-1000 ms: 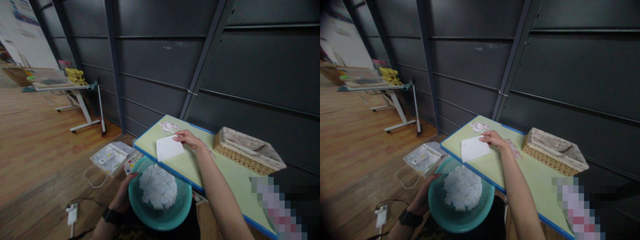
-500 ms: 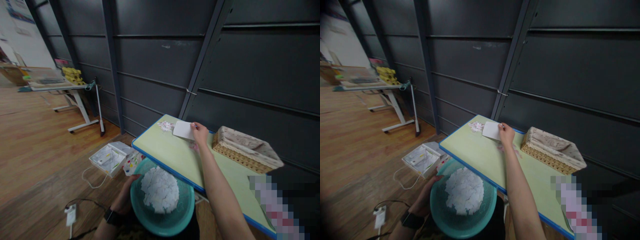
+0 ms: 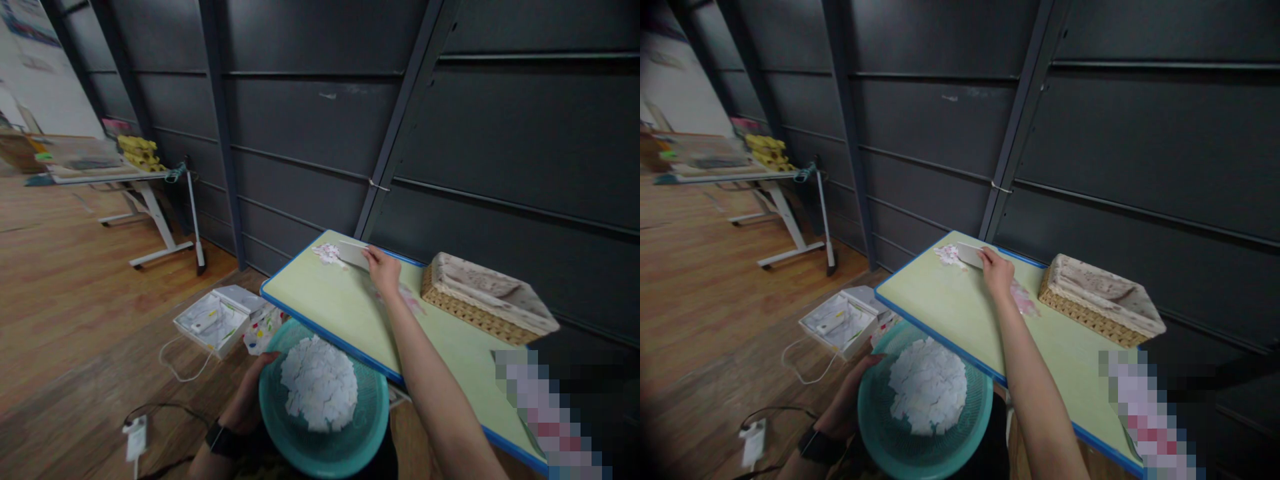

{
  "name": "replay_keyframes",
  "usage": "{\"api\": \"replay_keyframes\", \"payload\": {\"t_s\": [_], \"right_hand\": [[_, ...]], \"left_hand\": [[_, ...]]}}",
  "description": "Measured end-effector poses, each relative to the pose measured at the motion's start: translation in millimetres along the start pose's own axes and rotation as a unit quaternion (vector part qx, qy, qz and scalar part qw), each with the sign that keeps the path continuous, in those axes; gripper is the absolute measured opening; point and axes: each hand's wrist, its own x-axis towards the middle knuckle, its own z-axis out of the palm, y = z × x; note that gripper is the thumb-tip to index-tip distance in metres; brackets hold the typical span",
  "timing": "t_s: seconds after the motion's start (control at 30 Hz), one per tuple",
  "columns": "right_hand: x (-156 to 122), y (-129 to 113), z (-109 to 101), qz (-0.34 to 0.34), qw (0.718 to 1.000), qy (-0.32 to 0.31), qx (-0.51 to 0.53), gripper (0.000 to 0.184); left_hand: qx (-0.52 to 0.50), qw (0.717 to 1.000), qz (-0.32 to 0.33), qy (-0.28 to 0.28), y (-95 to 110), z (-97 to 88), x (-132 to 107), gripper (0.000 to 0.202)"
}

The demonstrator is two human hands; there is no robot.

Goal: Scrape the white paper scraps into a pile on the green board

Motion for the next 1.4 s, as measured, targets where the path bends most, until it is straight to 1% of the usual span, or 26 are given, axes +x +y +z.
{"api": "replay_keyframes", "payload": {"t_s": [0.23, 0.4, 0.53, 0.67, 0.87, 0.97, 1.07, 1.23, 1.3, 1.4], "right_hand": [[-2.4, -1.1, 6.4, -0.010, 0.999, -0.021, 0.023, 0.039], [-3.1, 0.0, 7.9, -0.023, 0.999, -0.027, 0.022, 0.039], [-0.3, 1.3, 3.3, -0.022, 1.000, -0.017, -0.006, 0.039], [4.3, -0.1, -5.8, 0.000, 0.999, -0.009, -0.049, 0.038], [6.0, -4.1, -16.3, 0.033, 0.995, 0.029, -0.094, 0.040], [4.5, -5.2, -16.7, 0.037, 0.993, 0.028, -0.111, 0.040], [3.0, -6.4, -13.9, 0.034, 0.992, 0.011, -0.120, 0.039], [2.7, -8.6, -7.9, 0.007, 0.996, -0.015, -0.082, 0.037], [3.1, -9.1, -8.1, 0.001, 0.998, -0.009, -0.069, 0.036], [3.9, -8.7, -12.2, 0.021, 0.996, 0.016, -0.088, 0.037]], "left_hand": [[0.005, 1.000, -0.003, 0.013, 3.4, 7.5, -4.1, 0.012], [-0.003, 1.000, -0.013, 0.009, 2.6, 5.4, -1.7, 0.014], [-0.008, 1.000, -0.009, 0.011, 2.1, 3.1, -1.0, 0.013], [-0.002, 1.000, -0.003, 0.009, 2.3, 2.9, -1.4, 0.012], [0.005, 1.000, -0.010, 0.018, 4.1, 7.7, -4.8, 0.012], [0.002, 1.000, -0.003, 0.023, 4.8, 10.2, -6.3, 0.011], [0.002, 1.000, 0.001, 0.023, 4.5, 10.2, -6.2, 0.012], [0.011, 1.000, -0.006, 0.019, 2.5, 6.2, -3.0, 0.015], [0.010, 1.000, -0.005, 0.018, 1.9, 4.6, -1.6, 0.017], [0.007, 1.000, 0.004, 0.007, 1.5, 2.8, -0.3, 0.017]]}}
